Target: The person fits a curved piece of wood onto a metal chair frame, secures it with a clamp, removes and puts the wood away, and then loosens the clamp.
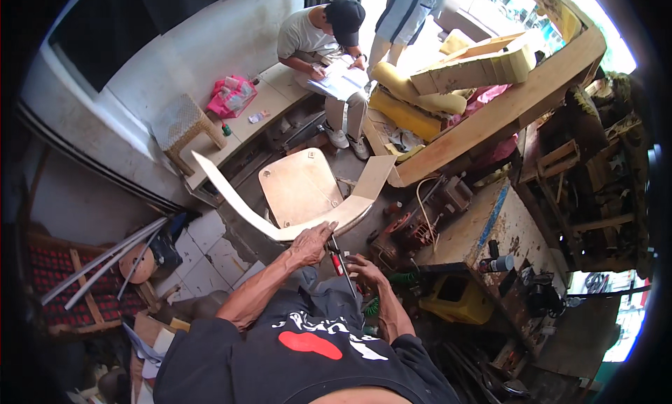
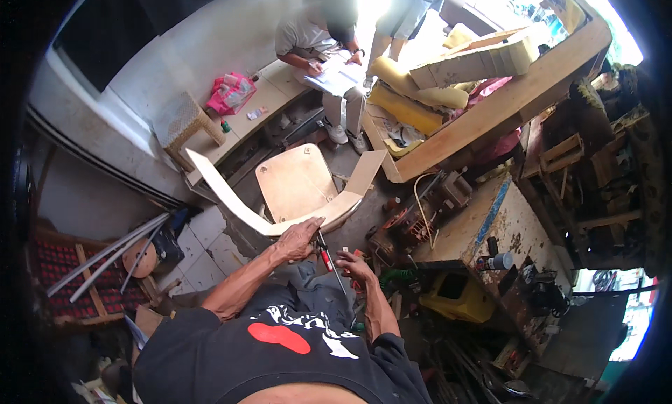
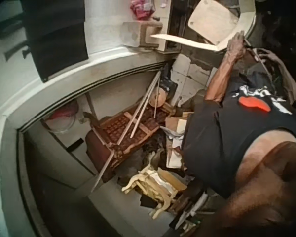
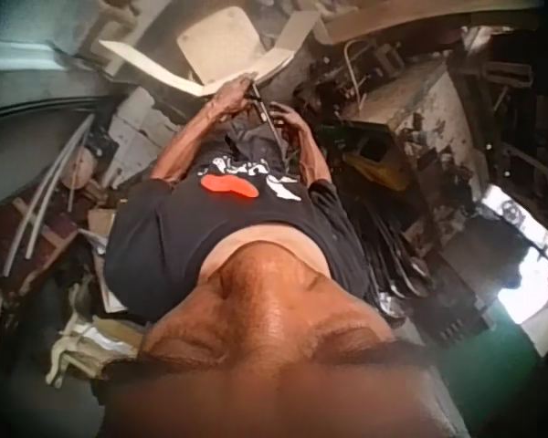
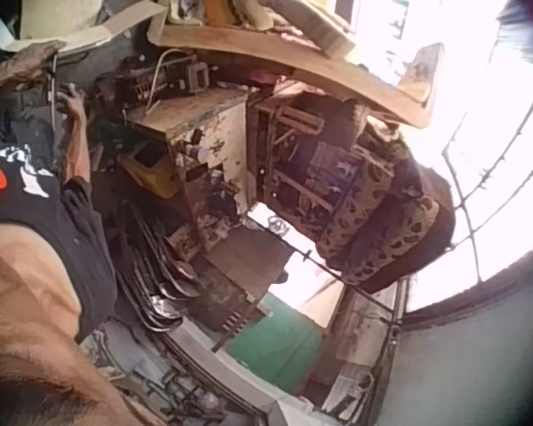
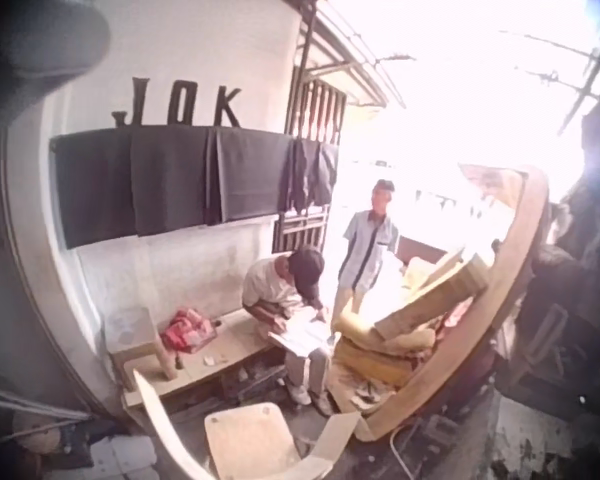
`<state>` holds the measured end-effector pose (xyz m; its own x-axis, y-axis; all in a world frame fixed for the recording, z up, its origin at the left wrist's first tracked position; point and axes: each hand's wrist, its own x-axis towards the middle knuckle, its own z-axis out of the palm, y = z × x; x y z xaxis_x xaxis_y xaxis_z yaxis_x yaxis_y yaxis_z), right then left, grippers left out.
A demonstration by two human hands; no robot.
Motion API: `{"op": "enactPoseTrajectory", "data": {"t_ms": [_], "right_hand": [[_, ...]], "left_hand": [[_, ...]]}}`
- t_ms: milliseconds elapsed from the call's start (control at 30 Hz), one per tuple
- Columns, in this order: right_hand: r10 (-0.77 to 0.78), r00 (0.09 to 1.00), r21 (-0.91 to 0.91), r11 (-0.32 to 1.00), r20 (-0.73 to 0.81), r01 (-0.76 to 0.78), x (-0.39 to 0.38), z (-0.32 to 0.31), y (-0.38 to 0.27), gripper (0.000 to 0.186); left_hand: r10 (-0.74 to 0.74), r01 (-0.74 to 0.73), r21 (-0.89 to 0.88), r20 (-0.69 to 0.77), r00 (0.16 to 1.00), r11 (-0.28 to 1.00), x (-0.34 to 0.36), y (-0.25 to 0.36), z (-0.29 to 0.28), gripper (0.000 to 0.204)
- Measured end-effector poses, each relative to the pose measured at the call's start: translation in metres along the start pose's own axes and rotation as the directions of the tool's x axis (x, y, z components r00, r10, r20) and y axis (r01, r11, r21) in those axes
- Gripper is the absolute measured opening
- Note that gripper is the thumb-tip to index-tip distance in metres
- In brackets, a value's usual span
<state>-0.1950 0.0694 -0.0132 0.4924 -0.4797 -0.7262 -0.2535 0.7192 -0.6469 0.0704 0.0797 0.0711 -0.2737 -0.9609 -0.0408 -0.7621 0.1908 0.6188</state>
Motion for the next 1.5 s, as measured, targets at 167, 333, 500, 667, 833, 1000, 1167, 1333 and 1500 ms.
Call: {"op": "enactPoseTrajectory", "data": {"t_ms": [167,333,500,667,833,1000,1167,1333,1500], "right_hand": [[0.123,0.933,-0.002,0.992,0.339,-0.130,0.042,0.021,-0.001,0.050],[0.137,0.901,-0.086,0.990,0.412,-0.111,0.073,0.032,-0.002,0.031],[-0.184,0.980,-0.471,0.859,0.082,0.201,0.060,0.059,-0.003,0.028],[0.060,0.894,0.343,0.910,0.445,-0.232,0.050,0.023,0.020,0.047],[0.044,0.869,-0.097,0.995,0.493,0.004,0.042,0.007,-0.009,0.042],[0.020,0.902,-0.533,0.812,0.431,0.237,0.051,0.007,-0.026,0.039],[0.037,0.906,-0.407,0.901,0.423,0.153,0.060,-0.002,-0.014,0.036],[-0.117,0.954,-0.690,0.666,0.278,0.283,0.050,0.014,-0.020,0.054],[0.128,0.908,-0.592,0.792,0.399,0.148,0.059,0.003,-0.036,0.038]], "left_hand": [[-0.232,0.241,-0.060,0.126,0.965,0.969,0.011,-0.013,0.002,0.069],[-0.322,0.325,-0.031,0.068,0.944,0.945,0.031,0.001,-0.005,0.046],[-0.390,0.390,-0.020,-0.013,0.921,0.921,0.016,-0.007,-0.001,0.040],[-0.422,0.422,0.022,0.027,0.906,0.906,0.020,0.000,0.008,0.046],[-0.446,0.445,0.031,0.078,0.892,0.895,0.027,0.004,0.008,0.050],[-0.443,0.442,0.044,0.017,0.896,0.896,0.023,0.000,0.004,0.052],[-0.390,0.392,0.015,-0.054,0.919,0.920,0.022,-0.004,0.018,0.037],[-0.358,0.363,0.043,-0.101,0.928,0.931,0.015,-0.014,0.030,0.032],[-0.391,0.394,0.061,-0.056,0.919,0.917,0.012,-0.012,0.027,0.044]]}}
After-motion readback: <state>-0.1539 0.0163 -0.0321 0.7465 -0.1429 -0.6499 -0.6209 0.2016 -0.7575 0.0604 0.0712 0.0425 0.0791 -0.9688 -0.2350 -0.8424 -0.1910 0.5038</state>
